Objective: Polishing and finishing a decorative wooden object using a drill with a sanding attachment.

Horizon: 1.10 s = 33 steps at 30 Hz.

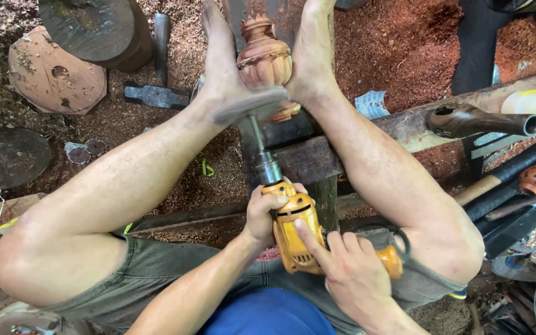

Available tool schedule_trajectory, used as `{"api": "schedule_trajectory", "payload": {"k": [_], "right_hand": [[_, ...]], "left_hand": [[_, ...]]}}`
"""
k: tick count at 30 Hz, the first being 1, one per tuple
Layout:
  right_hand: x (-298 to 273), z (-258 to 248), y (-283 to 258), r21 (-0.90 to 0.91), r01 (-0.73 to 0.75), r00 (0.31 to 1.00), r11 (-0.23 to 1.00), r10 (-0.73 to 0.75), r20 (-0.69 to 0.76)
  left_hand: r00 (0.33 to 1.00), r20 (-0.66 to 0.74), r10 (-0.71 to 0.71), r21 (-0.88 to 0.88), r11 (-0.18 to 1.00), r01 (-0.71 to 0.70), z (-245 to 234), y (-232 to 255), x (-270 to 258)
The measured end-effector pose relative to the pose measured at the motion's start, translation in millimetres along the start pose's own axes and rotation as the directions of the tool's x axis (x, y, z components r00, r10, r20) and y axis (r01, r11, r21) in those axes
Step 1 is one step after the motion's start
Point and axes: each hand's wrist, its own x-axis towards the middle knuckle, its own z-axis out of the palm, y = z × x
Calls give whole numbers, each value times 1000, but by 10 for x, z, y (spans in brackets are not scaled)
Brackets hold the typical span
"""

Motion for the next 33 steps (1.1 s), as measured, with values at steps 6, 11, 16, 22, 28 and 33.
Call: {"api": "schedule_trajectory", "payload": {"k": [6, 11, 16, 22, 28, 33], "right_hand": [[43, -273, 95, 82, 54, 988, 995, -65, 139], [30, -272, 143, 149, 2, 991, 989, -22, 129], [-230, -204, 190, 220, -77, 994, 972, 57, 97], [-447, 47, 71, 227, -101, 995, 969, 100, 15], [-272, 139, -152, 213, -10, 999, 977, 17, -31], [-180, 98, -170, 216, 19, 1000, 976, -13, -27]], "left_hand": [[993, -116, -4, -121, 993, -11, 231, 51, -157], [980, -182, -73, 12, 997, 77, 412, 214, -57], [981, -172, -94, 78, 991, 108, 647, 163, 12], [980, -162, -116, 145, 979, 140, 607, 138, -160], [987, -146, -64, 151, 985, 86, 175, 109, -343], [980, -191, -45, 60, 997, 57, 95, 113, -366]]}}
